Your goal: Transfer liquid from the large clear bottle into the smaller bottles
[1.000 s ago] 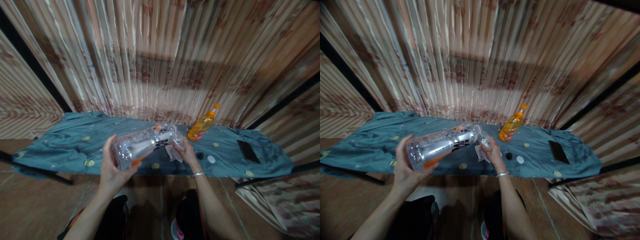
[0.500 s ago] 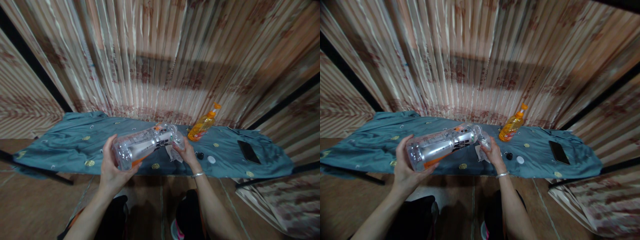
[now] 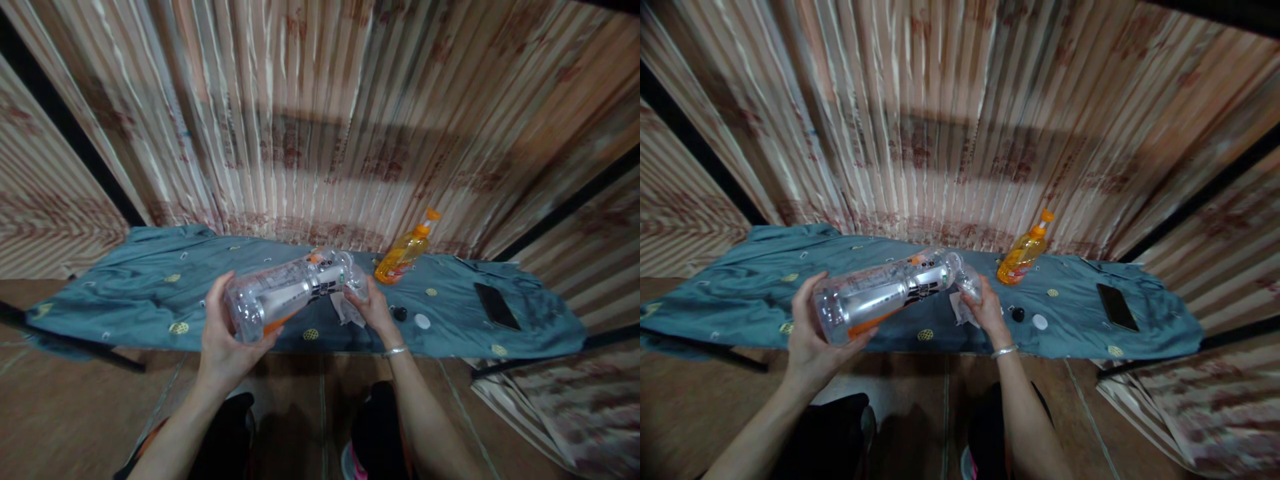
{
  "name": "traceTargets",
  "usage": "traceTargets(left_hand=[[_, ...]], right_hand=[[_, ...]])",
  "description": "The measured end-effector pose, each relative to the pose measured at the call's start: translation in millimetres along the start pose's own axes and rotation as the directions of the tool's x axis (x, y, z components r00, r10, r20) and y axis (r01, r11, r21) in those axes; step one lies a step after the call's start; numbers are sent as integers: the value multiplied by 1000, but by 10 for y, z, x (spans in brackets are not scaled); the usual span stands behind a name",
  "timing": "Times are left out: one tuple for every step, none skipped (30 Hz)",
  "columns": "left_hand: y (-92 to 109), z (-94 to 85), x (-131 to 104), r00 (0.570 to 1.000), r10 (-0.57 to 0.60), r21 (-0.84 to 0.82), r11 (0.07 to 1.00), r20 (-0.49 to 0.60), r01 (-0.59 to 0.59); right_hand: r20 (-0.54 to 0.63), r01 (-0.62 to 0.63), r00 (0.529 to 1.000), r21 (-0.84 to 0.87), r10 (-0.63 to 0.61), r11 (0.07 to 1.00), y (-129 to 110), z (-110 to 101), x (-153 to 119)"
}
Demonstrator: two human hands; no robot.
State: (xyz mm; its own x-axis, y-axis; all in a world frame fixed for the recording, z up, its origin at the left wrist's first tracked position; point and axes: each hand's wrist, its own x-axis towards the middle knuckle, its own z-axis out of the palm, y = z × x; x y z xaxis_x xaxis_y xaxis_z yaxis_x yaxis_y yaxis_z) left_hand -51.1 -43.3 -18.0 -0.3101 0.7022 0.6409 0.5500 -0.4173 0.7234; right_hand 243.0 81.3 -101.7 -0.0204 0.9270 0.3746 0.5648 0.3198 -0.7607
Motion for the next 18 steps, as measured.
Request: traceTargets(left_hand=[[-7, 0, -1, 1000, 4, 3, 1000, 1, -4], [-14, -2, -3, 1000, 8, 8, 1000, 1, -8], [-21, -4, -4, 1000, 15, 14, 1000, 0, -15], [-27, -6, -5, 1000, 24, 21, 999, 1, -24], [-31, -9, -6, 999, 33, 28, 999, 3, -33], [-33, -11, -7, 999, 39, 33, 999, 8, -40], [-33, -13, -8, 999, 42, 35, 998, 14, -43], [-32, -15, -8, 999, 42, 37, 998, 17, -43], [-29, -16, -9, 999, 42, 36, 998, 17, -43], [-26, -17, -9, 999, 41, 32, 999, 17, -42], [-23, -17, -9, 999, 42, 28, 999, 16, -42], [-21, -16, -9, 999, 43, 25, 999, 14, -43], [-21, -15, -9, 999, 44, 23, 999, 14, -45], [-21, -15, -9, 999, 44, 22, 999, 13, -44], [-22, -14, -9, 999, 43, 23, 999, 13, -43], [-24, -13, -10, 999, 42, 25, 999, 13, -43], [-27, -13, -10, 999, 41, 27, 999, 14, -42], [-29, -14, -10, 999, 41, 30, 999, 16, -41]], right_hand=[[-1, 4, 1000, 2, -4, 1000, -2, -1, 1], [-3, 8, 1000, 2, -8, 1000, -5, -3, 2], [-5, 9, 1000, -1, -9, 1000, -6, -4, 2], [-5, 8, 1000, -4, -8, 1000, -8, -4, 2], [-3, 6, 1000, -8, -6, 1000, -9, -4, 0], [0, 4, 1000, -12, -4, 1000, -9, -3, -2], [1, 2, 1000, -14, -2, 1000, -8, -2, -4], [3, -1, 1000, -17, 1, 1000, -7, 0, -6], [4, -3, 1000, -18, 3, 1000, -5, 2, -8], [4, -5, 1000, -19, 5, 1000, -2, 5, -9], [2, -6, 1000, -20, 6, 1000, 1, 8, -10], [0, -6, 1000, -20, 6, 1000, 4, 10, -10], [-2, -7, 1000, -20, 7, 1000, 7, 11, -10], [-1, -8, 1000, -19, 8, 1000, 10, 13, -9], [0, -9, 1000, -18, 9, 1000, 13, 13, -9], [1, -11, 1000, -17, 11, 1000, 15, 12, -8], [1, -12, 1000, -17, 12, 1000, 17, 12, -8], [0, -12, 1000, -17, 12, 1000, 19, 10, -8]])
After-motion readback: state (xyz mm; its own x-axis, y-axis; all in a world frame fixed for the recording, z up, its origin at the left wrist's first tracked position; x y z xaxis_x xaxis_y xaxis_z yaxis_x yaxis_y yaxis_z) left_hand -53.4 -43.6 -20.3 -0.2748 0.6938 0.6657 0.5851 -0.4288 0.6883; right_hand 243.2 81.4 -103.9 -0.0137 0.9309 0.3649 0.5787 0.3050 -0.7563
